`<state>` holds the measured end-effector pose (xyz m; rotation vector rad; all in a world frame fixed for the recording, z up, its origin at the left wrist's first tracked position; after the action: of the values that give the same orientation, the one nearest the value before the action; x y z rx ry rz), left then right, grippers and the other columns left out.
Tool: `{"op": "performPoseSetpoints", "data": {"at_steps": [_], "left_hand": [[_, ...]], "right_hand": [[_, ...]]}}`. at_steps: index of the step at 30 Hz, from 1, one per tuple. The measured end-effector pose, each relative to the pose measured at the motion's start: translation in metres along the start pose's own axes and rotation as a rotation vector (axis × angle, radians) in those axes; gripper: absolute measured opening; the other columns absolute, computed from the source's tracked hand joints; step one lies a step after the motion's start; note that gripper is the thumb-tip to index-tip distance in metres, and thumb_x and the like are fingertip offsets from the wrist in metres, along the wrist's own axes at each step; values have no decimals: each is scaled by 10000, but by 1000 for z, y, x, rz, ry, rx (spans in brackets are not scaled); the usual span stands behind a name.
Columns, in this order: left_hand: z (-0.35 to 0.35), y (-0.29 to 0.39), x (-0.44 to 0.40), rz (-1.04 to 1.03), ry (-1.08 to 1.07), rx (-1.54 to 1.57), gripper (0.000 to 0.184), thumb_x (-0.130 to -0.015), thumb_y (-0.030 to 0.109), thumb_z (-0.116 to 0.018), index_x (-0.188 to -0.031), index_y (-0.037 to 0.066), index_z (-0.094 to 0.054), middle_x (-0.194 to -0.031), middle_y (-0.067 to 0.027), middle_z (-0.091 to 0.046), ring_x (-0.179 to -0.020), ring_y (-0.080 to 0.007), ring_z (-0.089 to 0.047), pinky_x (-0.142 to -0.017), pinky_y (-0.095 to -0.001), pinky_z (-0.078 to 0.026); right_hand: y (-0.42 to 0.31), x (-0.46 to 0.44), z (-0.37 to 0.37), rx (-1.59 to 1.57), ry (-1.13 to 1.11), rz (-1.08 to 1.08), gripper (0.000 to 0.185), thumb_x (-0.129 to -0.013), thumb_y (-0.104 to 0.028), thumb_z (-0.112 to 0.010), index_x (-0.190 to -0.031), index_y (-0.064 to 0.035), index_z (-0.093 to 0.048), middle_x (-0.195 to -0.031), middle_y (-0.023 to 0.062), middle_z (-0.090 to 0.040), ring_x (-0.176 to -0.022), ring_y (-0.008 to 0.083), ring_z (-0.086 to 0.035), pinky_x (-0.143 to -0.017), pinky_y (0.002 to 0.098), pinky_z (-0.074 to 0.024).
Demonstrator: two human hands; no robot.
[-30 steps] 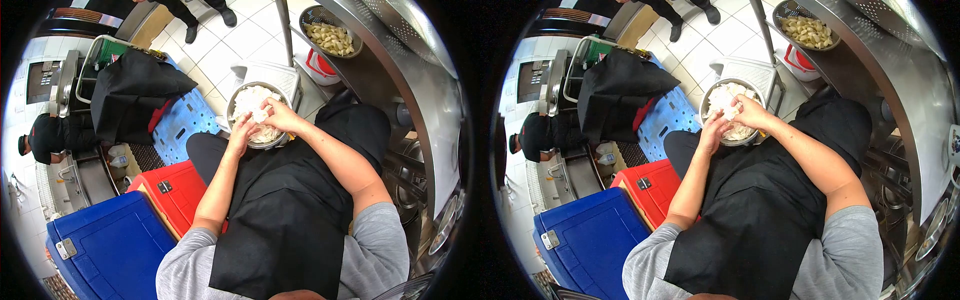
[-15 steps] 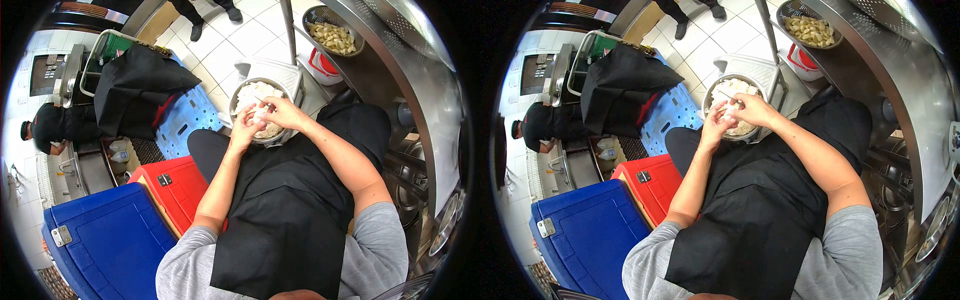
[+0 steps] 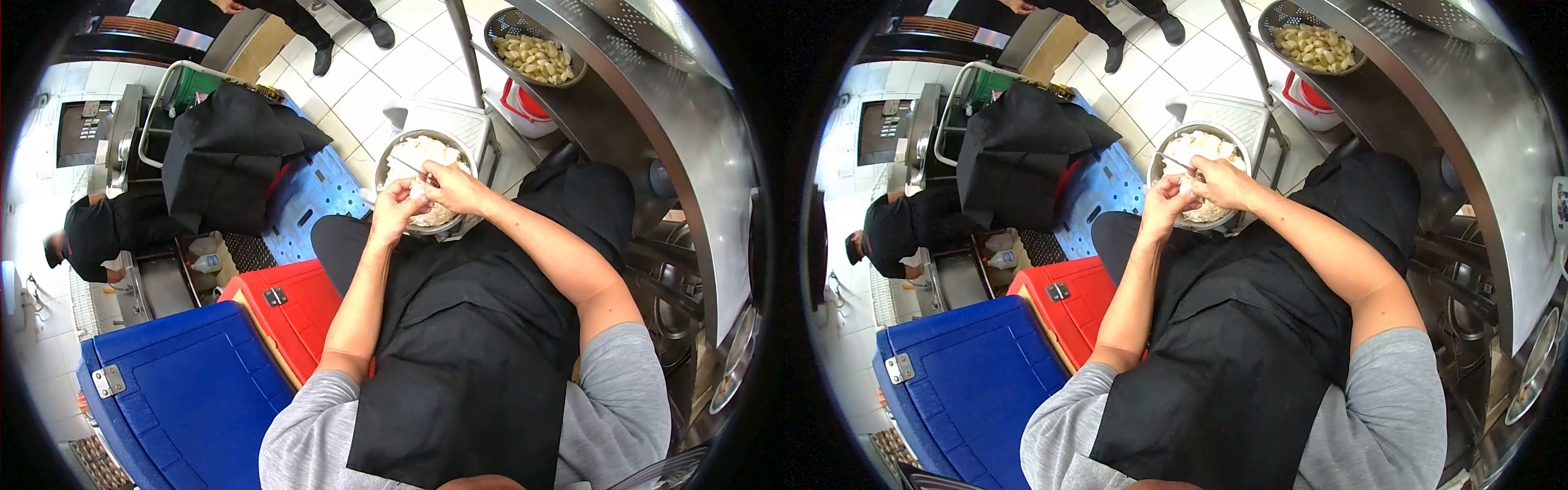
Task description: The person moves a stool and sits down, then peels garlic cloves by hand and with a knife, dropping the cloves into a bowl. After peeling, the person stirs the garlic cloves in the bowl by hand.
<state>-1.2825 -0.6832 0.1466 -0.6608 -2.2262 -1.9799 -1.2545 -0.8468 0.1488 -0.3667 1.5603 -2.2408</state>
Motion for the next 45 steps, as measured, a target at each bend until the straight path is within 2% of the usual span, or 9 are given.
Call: {"op": "performPoseSetpoints", "data": {"at_steps": [8, 16, 24, 28, 30, 31, 35, 39, 45], "left_hand": [[2, 12, -1, 7, -44, -50, 314, -817, 1, -698, -1101, -19, -566, -956, -87, -666, -839, -156, -654, -728, -297, -581], [4, -2, -8, 54, -54, -21, 288, -823, 1, -692, -1081, -24, -567, -960, -95, -664, -823, -147, -654, -712, -282, -575], [1, -4, -11, 28, -2, -16, 279, -837, 13, -677, -1087, -7, -554, -964, -91, -660, -811, -152, -655, -717, -291, -573], [2, -5, -13, 14, 41, 85, 282, -838, 5, -663, -1087, 11, -529, -1002, -107, -650, -847, -170, -655, -736, -301, -574], [2, -6, -12, -9, 57, 150, 301, -836, 0, -658, -1100, 20, -514, -1019, -116, -645, -859, -179, -655, -744, -306, -574], [3, -8, -12, -47, 37, 265, 316, -846, 22, -647, -1123, 39, -495, -1032, -121, -639, -878, -193, -653, -754, -326, -572], [3, -5, -6, -13, 67, 527, 332, -878, 108, -620, -1166, 96, -455, -1059, -128, -624, -897, -228, -641, -792, -393, -561], [10, -12, -6, 42, 96, 620, 314, -884, 141, -609, -1155, 111, -454, -1038, -124, -621, -856, -219, -623, -764, -396, -552], [5, -16, -10, 48, 112, 325, 326, -869, 169, -670, -1128, 61, -505, -925, -84, -638, -683, -147, -597, -550, -268, -498]], "right_hand": [[-4, -2, 8, -184, -169, -159, 263, -886, -239, -580, -1034, -28, -530, -806, 170, -674, -770, 225, -664, -678, 350, -504], [20, -4, -7, -170, -155, -167, 254, -915, -241, -514, -1051, -27, -498, -879, 197, -641, -829, 262, -636, -721, 380, -490], [27, -6, -16, -43, -37, -158, 295, -927, -255, -454, -1067, 4, -483, -941, 240, -626, -880, 363, -631, -786, 415, -478], [31, -13, -13, -111, 9, -133, 295, -921, -230, -440, -1078, 16, -487, -963, 238, -629, -908, 356, -629, -805, 408, -474], [20, -12, -5, -319, -17, -286, 194, -914, -142, -429, -1065, -33, -485, -705, 59, -535, -511, 112, -480, -436, 281, -392], [15, -9, -4, -563, -53, -437, 207, -909, -134, -462, -1098, -53, -487, -646, -1, -477, -436, 39, -369, -363, 208, -268], [4, -5, 9, -761, -88, -424, 242, -924, -133, -517, -1139, -27, -480, -657, 13, -512, -440, 38, -398, -369, 182, -279], [6, -5, 15, -807, -122, -385, 223, -932, -122, -536, -1117, -5, -493, -705, 47, -571, -411, 34, -380, -364, 175, -272], [8, -7, 11, -838, -24, -368, 215, -935, -148, -588, -1065, 9, -521, -759, 99, -631, -414, 32, -446, -344, 164, -303]]}}
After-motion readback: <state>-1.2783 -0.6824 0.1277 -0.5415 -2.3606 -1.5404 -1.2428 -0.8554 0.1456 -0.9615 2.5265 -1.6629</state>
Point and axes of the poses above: each hand's wrist, its own x-axis away from the middle knuckle, its own z-axis out of the back of the hand, y = z × x, the point moved 3 cm from there along -x, towards the middle knuckle
